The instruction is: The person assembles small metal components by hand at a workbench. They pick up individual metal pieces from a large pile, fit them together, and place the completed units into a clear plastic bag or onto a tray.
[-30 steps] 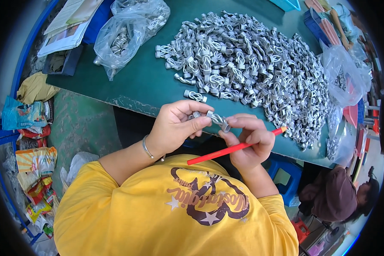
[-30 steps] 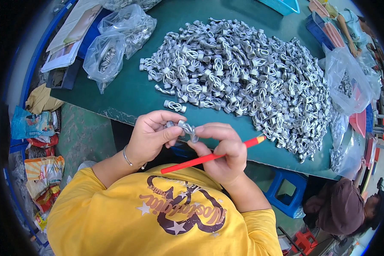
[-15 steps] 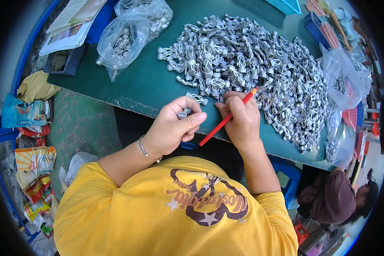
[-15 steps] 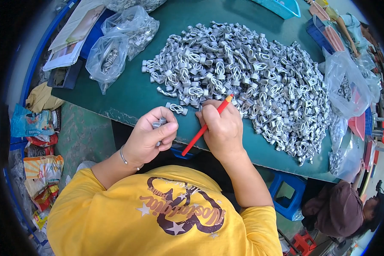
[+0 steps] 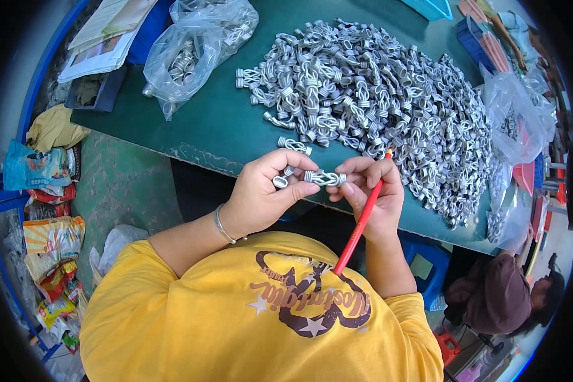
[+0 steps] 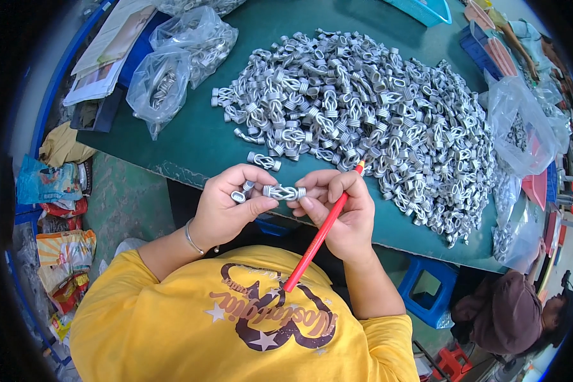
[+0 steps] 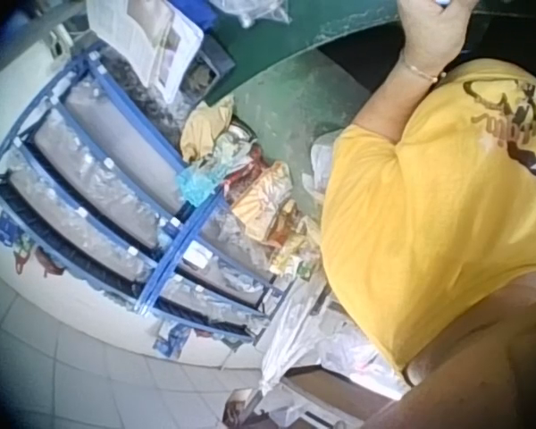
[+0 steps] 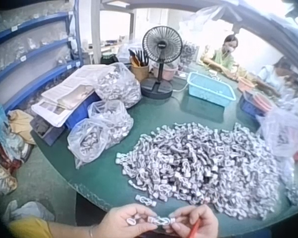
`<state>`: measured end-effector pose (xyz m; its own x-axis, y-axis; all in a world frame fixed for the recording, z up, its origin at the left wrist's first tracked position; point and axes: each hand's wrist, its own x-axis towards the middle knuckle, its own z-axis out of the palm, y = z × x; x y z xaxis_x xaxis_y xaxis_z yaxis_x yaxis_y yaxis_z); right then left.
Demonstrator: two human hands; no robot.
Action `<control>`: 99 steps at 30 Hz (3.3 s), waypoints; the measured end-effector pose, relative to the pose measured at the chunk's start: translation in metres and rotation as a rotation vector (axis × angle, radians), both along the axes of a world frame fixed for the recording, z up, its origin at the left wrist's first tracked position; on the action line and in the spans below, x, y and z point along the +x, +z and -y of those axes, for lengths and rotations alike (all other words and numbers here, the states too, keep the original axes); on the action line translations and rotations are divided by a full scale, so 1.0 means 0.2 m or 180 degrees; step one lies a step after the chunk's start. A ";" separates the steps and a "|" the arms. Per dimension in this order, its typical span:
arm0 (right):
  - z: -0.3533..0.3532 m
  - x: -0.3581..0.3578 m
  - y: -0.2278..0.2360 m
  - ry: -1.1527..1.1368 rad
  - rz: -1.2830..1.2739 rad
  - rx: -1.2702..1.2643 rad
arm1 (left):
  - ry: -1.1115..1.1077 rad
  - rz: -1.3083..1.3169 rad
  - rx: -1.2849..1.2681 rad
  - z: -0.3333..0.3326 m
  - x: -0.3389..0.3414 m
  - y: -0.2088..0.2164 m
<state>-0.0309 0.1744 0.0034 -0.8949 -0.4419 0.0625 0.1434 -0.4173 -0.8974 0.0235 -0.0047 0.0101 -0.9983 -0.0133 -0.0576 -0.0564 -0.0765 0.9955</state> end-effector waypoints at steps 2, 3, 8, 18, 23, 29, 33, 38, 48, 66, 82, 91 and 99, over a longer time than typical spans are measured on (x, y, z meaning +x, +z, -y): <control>-0.01 0.00 -0.02 0.0080 0.0058 0.0065 | 0.0060 -0.0266 -0.0207 0.00 0.01 0.00; -0.02 0.01 -0.05 0.0139 0.0023 0.0049 | 0.0084 -0.0410 -0.0314 0.00 0.01 0.00; -0.01 0.01 -0.07 -0.0161 -0.0612 0.0089 | -0.0034 -0.0707 -0.0371 -0.01 0.00 0.04; 0.06 0.02 0.10 -0.0177 -0.2692 0.0479 | -0.0250 0.0989 0.1995 0.01 -0.03 0.02; 0.05 -0.08 0.07 -0.1026 -0.2959 0.1589 | -0.0934 0.1915 0.2528 0.18 0.11 -0.04; 0.10 -0.22 0.05 -0.1036 -0.3523 0.2631 | -0.0523 0.2669 0.1764 0.31 0.25 -0.31; 0.12 -0.26 0.03 -0.0922 -0.3677 0.2917 | 0.0033 0.3146 0.2406 0.20 0.11 -0.57; 0.08 -0.19 0.04 -0.0750 -0.2302 0.2419 | -0.0263 0.2687 0.1040 0.11 0.02 -0.49; 0.05 -0.11 0.08 0.0160 -0.0180 0.0467 | -0.0775 0.0860 0.0070 0.12 0.04 0.16; 0.07 -0.09 0.13 -0.0784 -0.1929 0.0290 | -0.0074 0.0536 0.0648 0.05 -0.11 0.18; 0.07 -0.35 0.13 -0.1324 -0.3826 0.3188 | -0.0069 0.1099 0.1320 0.11 -0.17 0.11; 0.08 -0.25 0.22 -0.0992 -0.3699 0.2266 | 0.0121 0.0859 0.1194 0.05 -0.24 0.11; 0.02 -0.20 0.17 -0.0220 -0.0184 0.0806 | -0.0135 -0.0217 0.0614 0.06 -0.22 0.11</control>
<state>-0.0705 0.1698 0.0367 -0.9217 -0.3878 0.0095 0.0679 -0.1854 -0.9803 -0.0201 -0.0175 0.0318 -0.9994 0.0335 0.0126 0.0033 -0.2650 0.9642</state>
